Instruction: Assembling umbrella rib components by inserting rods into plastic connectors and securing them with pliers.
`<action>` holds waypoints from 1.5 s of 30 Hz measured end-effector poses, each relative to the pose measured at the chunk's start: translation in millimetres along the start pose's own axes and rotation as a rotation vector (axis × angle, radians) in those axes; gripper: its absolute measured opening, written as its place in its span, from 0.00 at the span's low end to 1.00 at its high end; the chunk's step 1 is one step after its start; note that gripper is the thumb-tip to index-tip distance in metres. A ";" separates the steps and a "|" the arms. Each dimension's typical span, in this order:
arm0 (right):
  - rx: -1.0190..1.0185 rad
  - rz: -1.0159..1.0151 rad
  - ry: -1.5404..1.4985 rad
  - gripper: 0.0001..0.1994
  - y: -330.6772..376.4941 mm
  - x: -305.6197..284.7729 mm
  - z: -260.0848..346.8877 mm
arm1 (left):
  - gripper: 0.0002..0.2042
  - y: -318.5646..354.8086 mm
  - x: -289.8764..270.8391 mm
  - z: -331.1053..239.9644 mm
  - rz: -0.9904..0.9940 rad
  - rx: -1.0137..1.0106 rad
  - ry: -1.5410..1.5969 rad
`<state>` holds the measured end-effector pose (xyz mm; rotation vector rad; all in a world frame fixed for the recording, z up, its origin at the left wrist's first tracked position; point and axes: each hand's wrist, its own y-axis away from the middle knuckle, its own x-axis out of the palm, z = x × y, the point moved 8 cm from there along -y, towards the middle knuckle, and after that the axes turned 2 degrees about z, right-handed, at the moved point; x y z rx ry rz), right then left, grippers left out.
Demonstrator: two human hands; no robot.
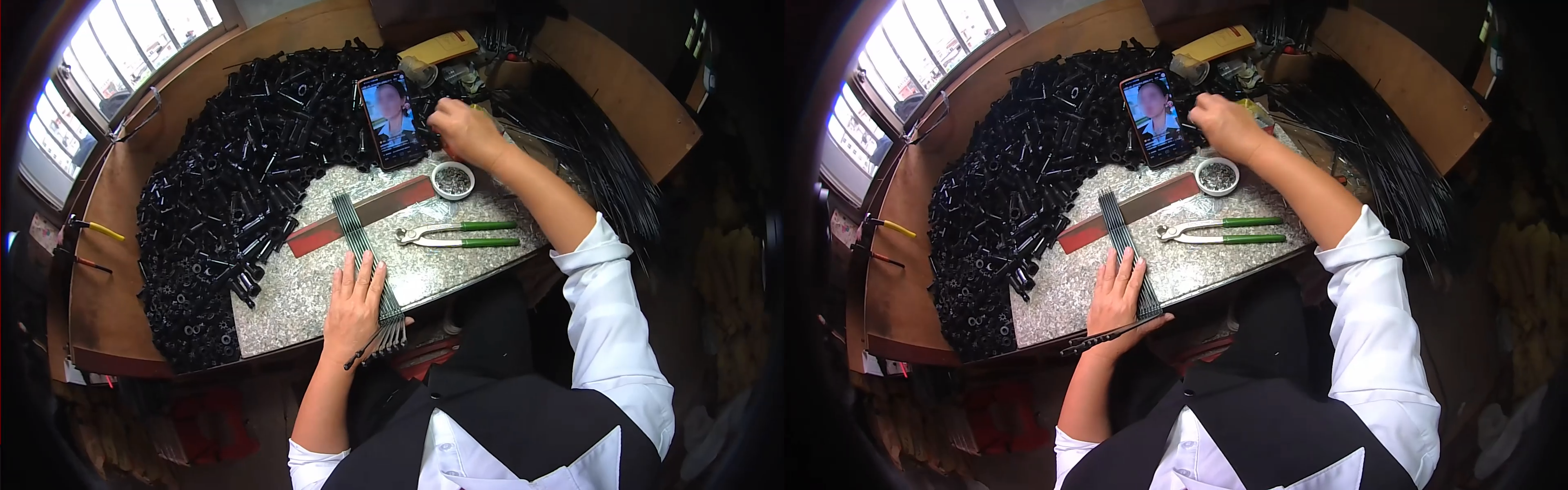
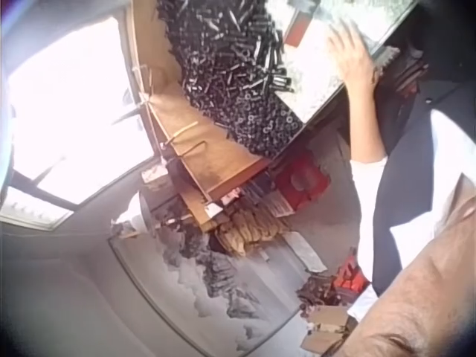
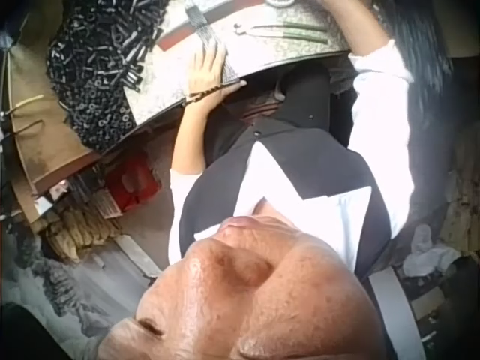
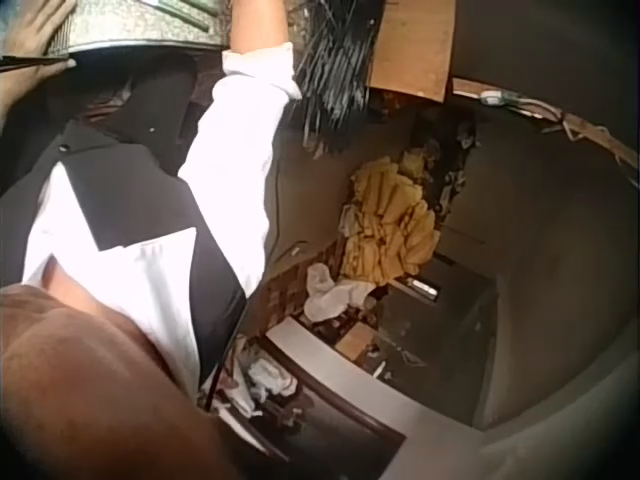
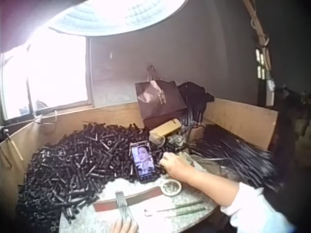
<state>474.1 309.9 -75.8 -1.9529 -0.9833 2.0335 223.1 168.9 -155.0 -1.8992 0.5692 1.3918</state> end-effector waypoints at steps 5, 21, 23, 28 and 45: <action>0.308 0.366 0.258 0.09 15.2 27.6 -87.1 | 0.46 1.0 5.1 2.4 0.000 0.005 -0.005; 0.308 0.604 0.039 0.06 17.7 55.7 -101.0 | 0.46 1.0 3.7 2.3 0.005 -0.020 -0.009; 0.289 0.562 0.028 0.05 20.1 53.1 -98.0 | 0.46 1.4 2.3 1.5 0.005 -0.024 -0.009; 0.301 0.431 0.055 0.06 24.3 46.9 -98.1 | 0.46 3.2 6.7 3.7 -0.015 -0.009 -0.012; -0.004 0.004 -0.382 0.06 55.4 -96.8 69.0 | 0.45 8.4 -49.7 -4.2 -0.162 0.126 0.729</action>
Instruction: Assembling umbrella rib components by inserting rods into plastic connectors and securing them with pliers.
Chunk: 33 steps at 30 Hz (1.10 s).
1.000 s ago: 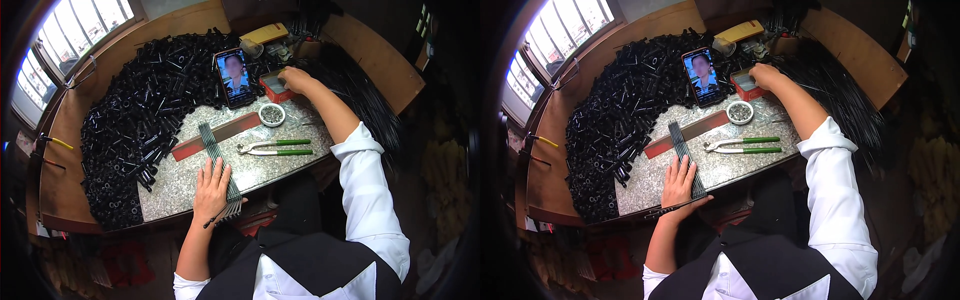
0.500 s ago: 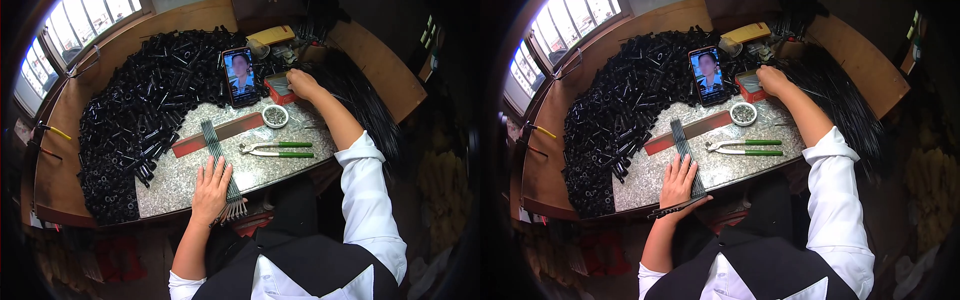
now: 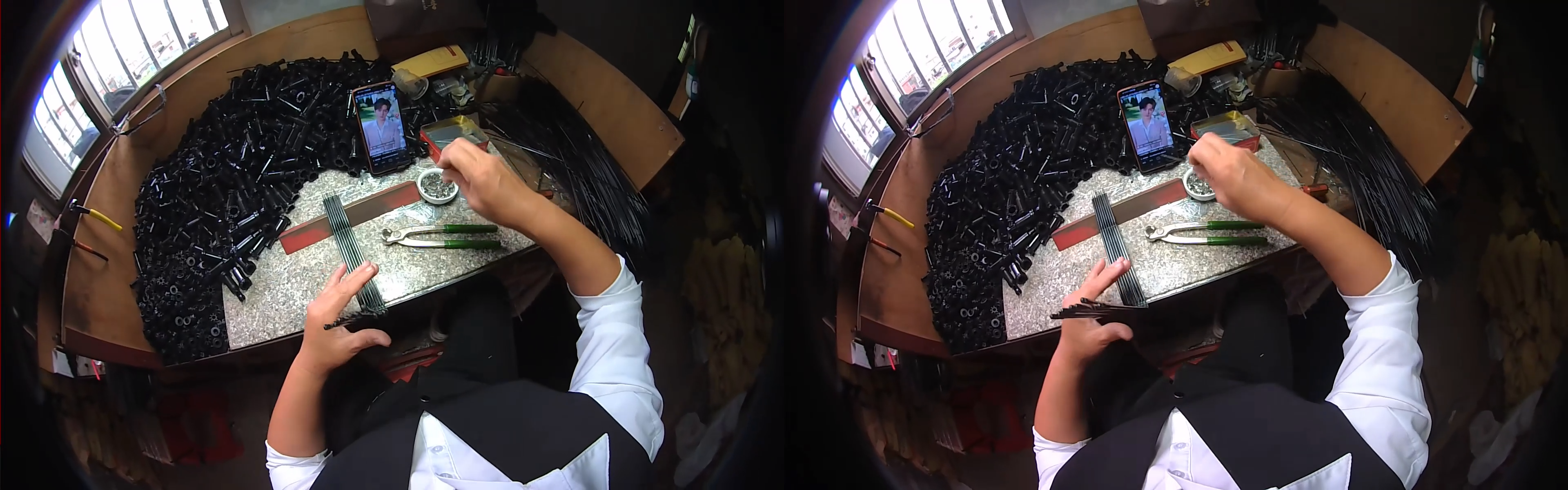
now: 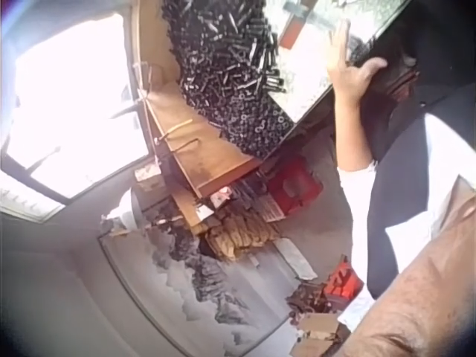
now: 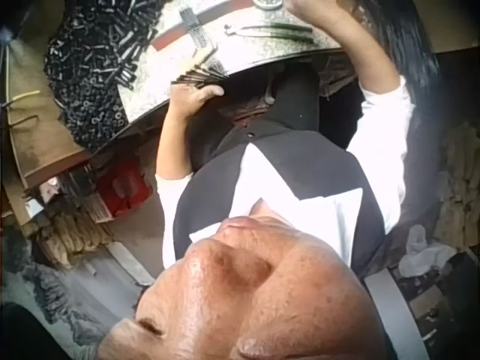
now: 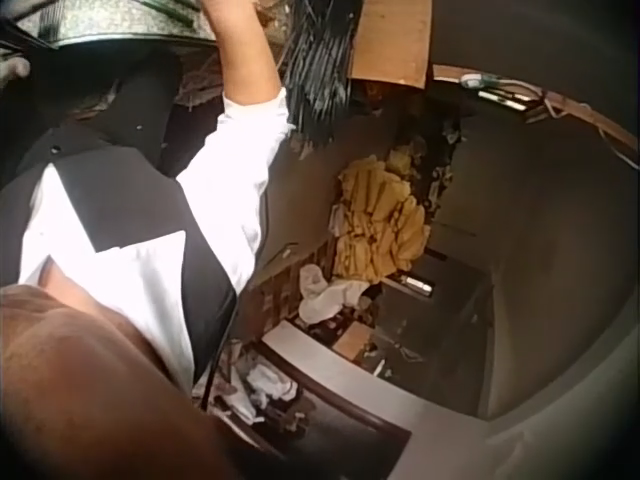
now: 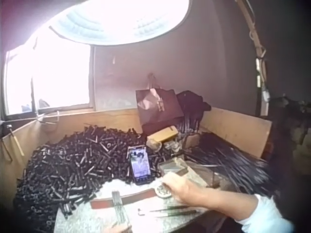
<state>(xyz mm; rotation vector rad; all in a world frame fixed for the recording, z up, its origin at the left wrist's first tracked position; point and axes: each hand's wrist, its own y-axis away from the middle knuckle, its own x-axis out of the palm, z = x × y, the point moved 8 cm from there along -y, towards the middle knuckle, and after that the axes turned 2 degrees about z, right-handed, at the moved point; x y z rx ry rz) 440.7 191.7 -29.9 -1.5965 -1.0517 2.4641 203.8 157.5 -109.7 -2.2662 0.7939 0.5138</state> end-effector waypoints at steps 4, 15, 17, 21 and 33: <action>-0.177 0.021 -0.184 0.18 14.6 -15.8 73.7 | 0.37 -15.0 -24.7 -50.1 -0.111 0.065 0.430; -0.438 0.010 -0.124 0.22 39.5 -37.1 152.2 | 0.09 -24.8 -38.5 -99.5 -0.325 0.173 0.128; -0.445 0.027 -0.081 0.20 38.9 -35.2 155.2 | 0.07 -23.4 -40.4 -99.3 -0.349 0.142 0.092; -0.480 -0.050 -0.019 0.18 37.3 -40.6 160.5 | 0.06 -24.2 -42.7 -100.2 -0.331 0.156 0.085; -0.481 -0.078 0.084 0.20 37.1 -43.2 163.4 | 0.06 -26.9 -43.7 -104.4 -0.304 0.200 0.050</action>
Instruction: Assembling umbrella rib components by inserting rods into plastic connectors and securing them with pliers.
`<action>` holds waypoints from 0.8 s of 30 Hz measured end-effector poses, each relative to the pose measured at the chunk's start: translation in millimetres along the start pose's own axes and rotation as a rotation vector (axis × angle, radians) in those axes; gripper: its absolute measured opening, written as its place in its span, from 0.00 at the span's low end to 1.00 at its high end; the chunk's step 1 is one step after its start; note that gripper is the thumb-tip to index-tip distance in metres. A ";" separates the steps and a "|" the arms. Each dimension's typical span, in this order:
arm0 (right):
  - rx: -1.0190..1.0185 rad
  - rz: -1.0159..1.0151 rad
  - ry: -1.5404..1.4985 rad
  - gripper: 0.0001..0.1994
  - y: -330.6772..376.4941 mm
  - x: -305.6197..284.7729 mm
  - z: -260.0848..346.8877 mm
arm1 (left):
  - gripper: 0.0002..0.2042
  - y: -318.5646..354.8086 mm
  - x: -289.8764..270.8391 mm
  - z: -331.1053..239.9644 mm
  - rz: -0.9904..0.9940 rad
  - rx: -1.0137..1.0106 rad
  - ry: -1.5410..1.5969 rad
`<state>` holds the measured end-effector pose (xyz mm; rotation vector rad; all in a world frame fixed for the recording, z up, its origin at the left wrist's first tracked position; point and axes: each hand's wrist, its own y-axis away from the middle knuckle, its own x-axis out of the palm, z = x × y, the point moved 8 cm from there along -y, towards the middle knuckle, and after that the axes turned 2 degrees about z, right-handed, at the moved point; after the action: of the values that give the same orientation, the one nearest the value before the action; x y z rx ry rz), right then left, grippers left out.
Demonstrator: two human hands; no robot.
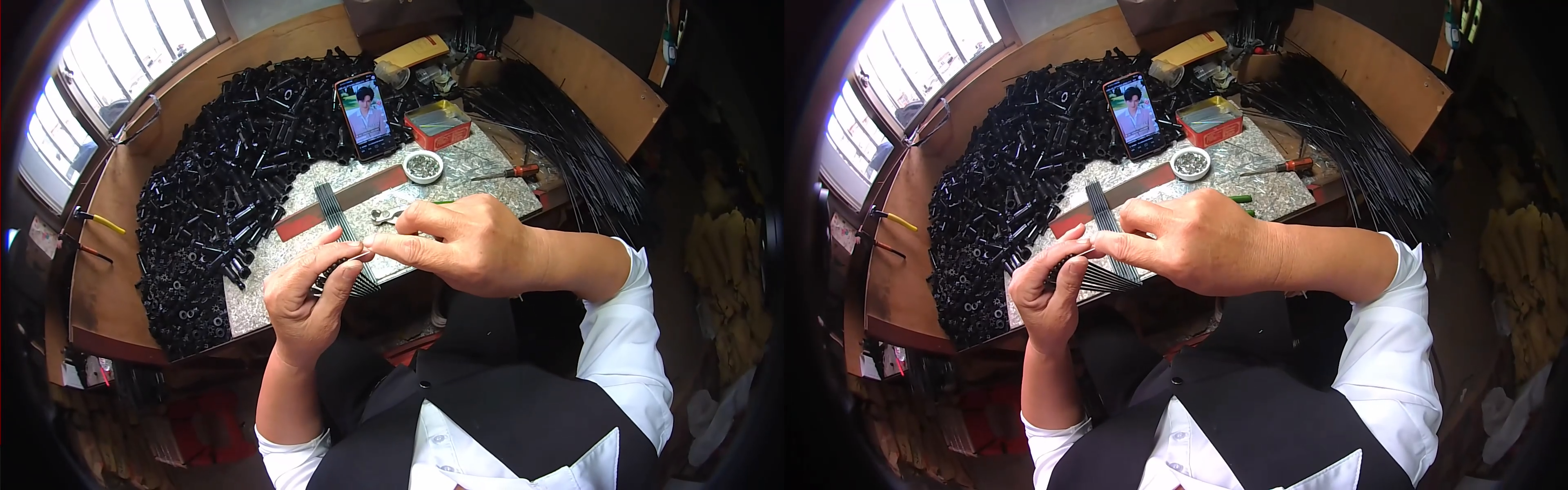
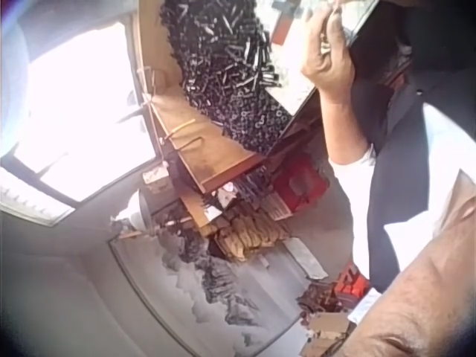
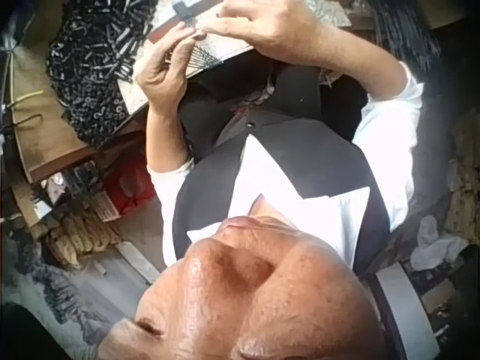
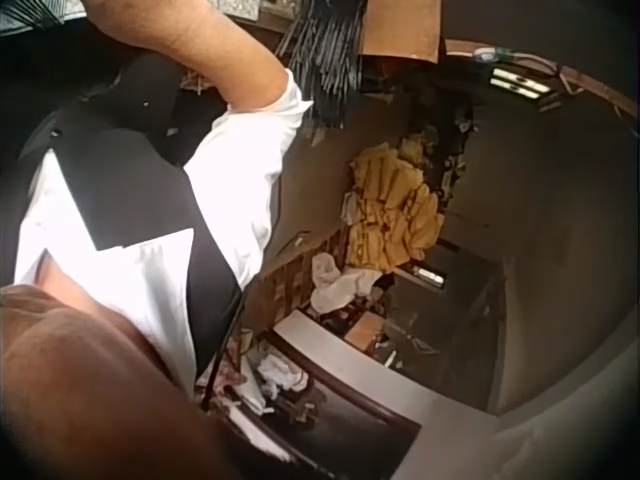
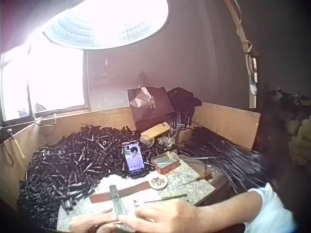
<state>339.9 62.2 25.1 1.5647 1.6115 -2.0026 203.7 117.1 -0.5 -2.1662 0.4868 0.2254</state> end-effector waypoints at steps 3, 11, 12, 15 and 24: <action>-0.009 -0.013 -0.010 0.20 -1.2 -2.0 0.2 | 0.06 -2.0 0.8 -2.7 0.012 0.016 0.008; 0.013 0.025 -0.024 0.19 -2.5 -1.2 1.1 | 0.06 -1.5 3.9 1.0 0.060 0.013 -0.013; 0.027 -0.011 -0.027 0.17 -1.2 -1.1 -0.7 | 0.05 -1.5 5.0 2.6 0.072 0.014 0.010; 0.032 -0.011 -0.032 0.15 -0.4 -2.3 -3.0 | 0.05 -2.2 6.0 3.7 0.084 0.010 -0.009; -0.079 -0.055 -0.040 0.16 -5.4 -12.9 0.2 | 0.09 -3.6 9.3 3.5 0.153 0.116 -0.028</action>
<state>342.2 58.3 38.4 1.4594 1.7143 -1.9573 213.7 119.4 -3.1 -2.0122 0.6353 0.3041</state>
